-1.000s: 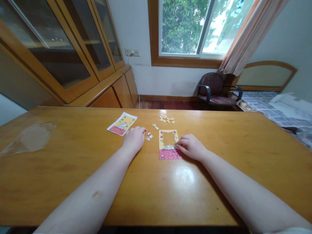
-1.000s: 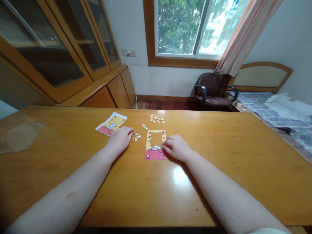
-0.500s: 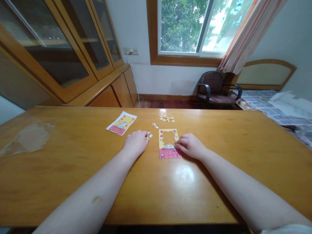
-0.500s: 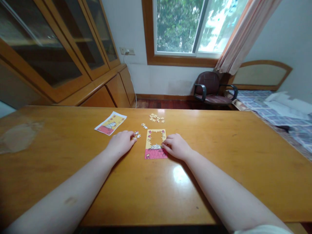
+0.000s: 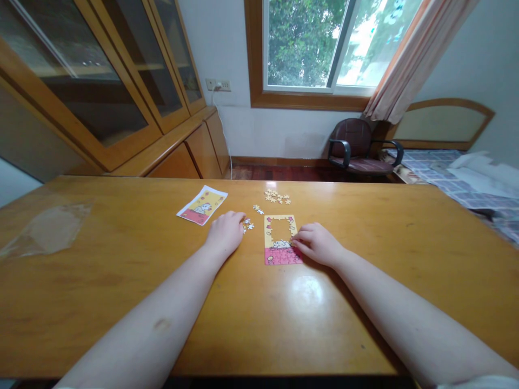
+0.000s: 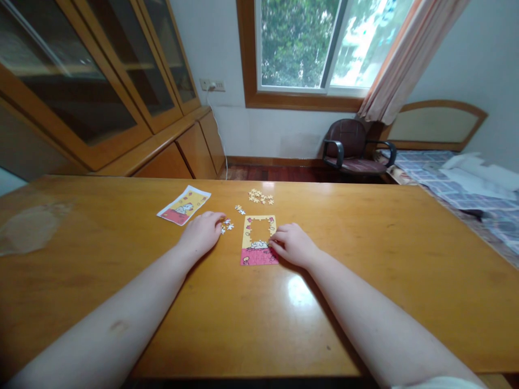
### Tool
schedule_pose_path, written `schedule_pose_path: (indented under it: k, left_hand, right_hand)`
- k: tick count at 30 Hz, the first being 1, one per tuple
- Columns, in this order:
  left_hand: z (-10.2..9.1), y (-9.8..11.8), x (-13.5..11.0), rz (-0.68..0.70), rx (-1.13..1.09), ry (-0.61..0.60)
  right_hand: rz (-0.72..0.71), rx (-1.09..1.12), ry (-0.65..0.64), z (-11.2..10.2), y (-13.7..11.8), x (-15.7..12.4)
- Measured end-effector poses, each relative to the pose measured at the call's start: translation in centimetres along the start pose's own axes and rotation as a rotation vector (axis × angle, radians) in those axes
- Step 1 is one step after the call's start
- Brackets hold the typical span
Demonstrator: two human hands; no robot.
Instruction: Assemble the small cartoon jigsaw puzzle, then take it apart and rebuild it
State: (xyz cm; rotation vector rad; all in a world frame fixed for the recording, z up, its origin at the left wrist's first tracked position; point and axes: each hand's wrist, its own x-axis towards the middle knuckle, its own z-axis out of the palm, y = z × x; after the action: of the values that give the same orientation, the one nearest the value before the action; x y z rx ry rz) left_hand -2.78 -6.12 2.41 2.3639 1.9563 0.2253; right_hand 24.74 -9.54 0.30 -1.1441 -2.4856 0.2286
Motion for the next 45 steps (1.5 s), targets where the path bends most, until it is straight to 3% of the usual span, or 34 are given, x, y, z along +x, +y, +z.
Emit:
schedule_pose_path:
  k: [6,28,38,45]
  left_hand:
    - [0.3,0.0,-0.1,0.142,-0.022,0.015]
    - [1.3,-0.1,0.6,0.161,-0.099,0.018]
    - [1.6,1.9,-0.8,0.285,-0.669,0.003]
    - [2.3,3.6,-1.8,0.190,-1.082,-0.197]
  right_hand:
    - [-0.009,0.005,0.011,0.1,0.0,0.0]
    - [-0.021,0.020,0.018,0.2,0.1,0.1]
    - [-0.035,0.022,0.048,0.0,-0.1,0.0]
    - [-0.084,0.074,0.125,0.0,-1.1,-0.1]
